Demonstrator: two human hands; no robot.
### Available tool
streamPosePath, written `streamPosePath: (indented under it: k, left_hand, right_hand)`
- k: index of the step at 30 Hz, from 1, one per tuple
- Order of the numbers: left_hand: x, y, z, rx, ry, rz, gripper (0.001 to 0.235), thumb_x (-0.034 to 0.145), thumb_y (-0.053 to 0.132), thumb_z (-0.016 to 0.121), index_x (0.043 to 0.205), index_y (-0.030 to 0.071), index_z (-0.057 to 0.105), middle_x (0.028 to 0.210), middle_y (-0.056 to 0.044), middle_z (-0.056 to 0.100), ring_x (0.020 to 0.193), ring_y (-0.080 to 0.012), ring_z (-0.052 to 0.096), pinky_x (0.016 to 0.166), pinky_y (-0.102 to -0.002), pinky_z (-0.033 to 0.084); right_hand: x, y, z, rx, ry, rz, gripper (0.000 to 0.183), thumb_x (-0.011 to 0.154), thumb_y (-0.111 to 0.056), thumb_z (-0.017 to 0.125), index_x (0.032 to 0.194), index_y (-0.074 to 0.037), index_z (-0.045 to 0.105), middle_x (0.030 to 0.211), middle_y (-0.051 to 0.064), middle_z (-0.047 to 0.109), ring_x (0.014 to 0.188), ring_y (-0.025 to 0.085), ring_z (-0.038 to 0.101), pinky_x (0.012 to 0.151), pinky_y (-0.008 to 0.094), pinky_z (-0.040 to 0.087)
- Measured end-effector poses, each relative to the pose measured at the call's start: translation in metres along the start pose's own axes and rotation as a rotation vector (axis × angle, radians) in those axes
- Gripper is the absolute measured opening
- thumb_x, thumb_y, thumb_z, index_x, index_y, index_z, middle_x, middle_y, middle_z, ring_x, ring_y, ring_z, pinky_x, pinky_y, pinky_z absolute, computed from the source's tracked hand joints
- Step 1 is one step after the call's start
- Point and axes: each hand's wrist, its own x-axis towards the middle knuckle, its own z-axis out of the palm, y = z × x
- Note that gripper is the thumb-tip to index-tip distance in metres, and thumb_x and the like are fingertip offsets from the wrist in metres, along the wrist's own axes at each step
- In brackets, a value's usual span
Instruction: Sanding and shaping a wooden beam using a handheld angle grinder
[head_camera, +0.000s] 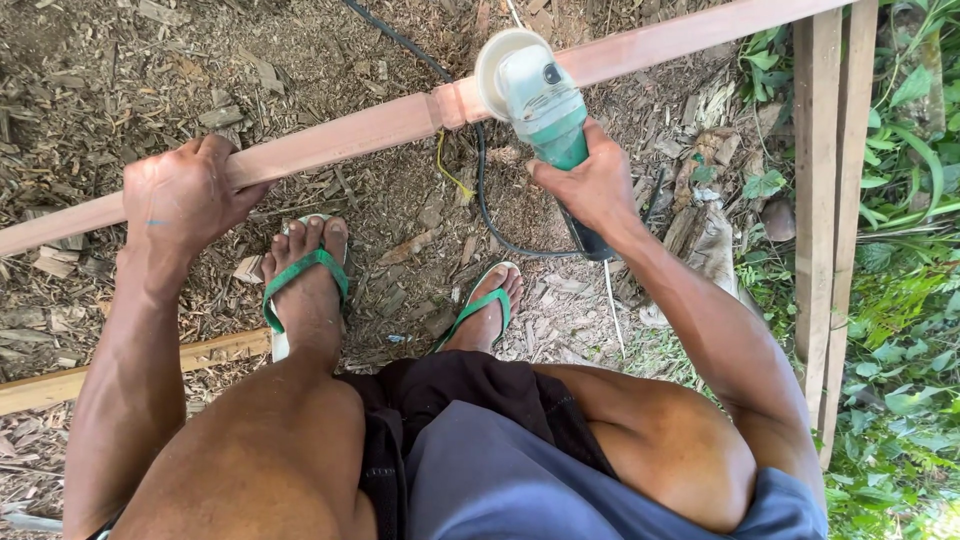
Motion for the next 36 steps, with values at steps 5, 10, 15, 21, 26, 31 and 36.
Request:
streamPosePath:
  k: [5,10,15,21,26,31,36]
  left_hand:
    - [-0.003,-0.001,0.004,0.032,0.028,0.007,0.066,0.126,0.094,0.079,0.127,0.029,0.076,0.089,0.010,0.079,0.065,-0.0089,0.073,0.057,-0.031,0.062]
    - [-0.003,0.001,0.003,0.067,0.015,0.002,0.065,0.126,0.097,0.076,0.132,0.032,0.079,0.087,0.014,0.078,0.066,-0.0056,0.074,0.059,-0.028,0.064]
    - [-0.001,0.003,0.001,0.017,-0.030,-0.018,0.060,0.120,0.091,0.083,0.133,0.033,0.081,0.093,0.011,0.081,0.071,-0.0074,0.077,0.062,-0.031,0.067]
    - [-0.005,0.004,0.009,0.104,0.039,-0.022,0.060,0.121,0.096,0.084,0.129,0.037,0.078,0.087,0.015,0.072,0.070,-0.0032,0.071,0.058,-0.025,0.060]
    - [-0.005,0.004,0.010,0.085,0.112,-0.015,0.059,0.118,0.093,0.091,0.133,0.037,0.082,0.088,0.014,0.072,0.071,-0.0035,0.071,0.057,-0.025,0.060]
    - [-0.009,0.003,0.002,0.066,0.155,-0.021,0.059,0.107,0.087,0.098,0.138,0.038,0.085,0.094,0.010,0.076,0.079,-0.0104,0.078,0.062,-0.033,0.061]
    - [-0.011,-0.001,0.006,0.083,0.121,-0.018,0.057,0.109,0.084,0.094,0.143,0.040,0.084,0.099,0.009,0.076,0.081,-0.0171,0.081,0.061,-0.038,0.059]
  right_hand:
    - [-0.005,-0.007,0.005,-0.017,-0.032,0.014,0.066,0.100,-0.039,0.094,0.156,-0.012,0.071,0.140,0.008,0.086,0.116,0.021,0.083,0.101,0.035,0.078]
    - [-0.005,-0.010,0.000,0.047,-0.042,0.046,0.075,0.100,-0.038,0.096,0.163,-0.012,0.065,0.144,0.010,0.084,0.122,0.024,0.085,0.106,0.037,0.078]
    - [-0.003,-0.011,-0.001,0.023,-0.049,0.064,0.069,0.100,-0.035,0.097,0.160,-0.013,0.069,0.139,0.008,0.087,0.113,0.020,0.086,0.099,0.033,0.080]
    - [-0.001,-0.010,-0.001,0.021,0.005,0.020,0.078,0.098,-0.038,0.099,0.164,-0.011,0.069,0.147,0.013,0.086,0.123,0.026,0.085,0.105,0.039,0.078]
    - [0.000,-0.017,-0.002,0.103,-0.026,0.059,0.078,0.096,-0.032,0.098,0.164,-0.011,0.067,0.145,0.010,0.086,0.123,0.025,0.084,0.105,0.040,0.078]
    - [-0.004,-0.025,-0.003,0.083,-0.062,0.080,0.088,0.098,-0.032,0.096,0.174,-0.009,0.059,0.147,0.012,0.085,0.108,0.023,0.085,0.092,0.037,0.078]
    - [-0.003,-0.022,-0.002,0.058,-0.078,0.124,0.091,0.095,-0.036,0.096,0.173,-0.006,0.061,0.143,0.011,0.087,0.116,0.025,0.085,0.102,0.036,0.078]
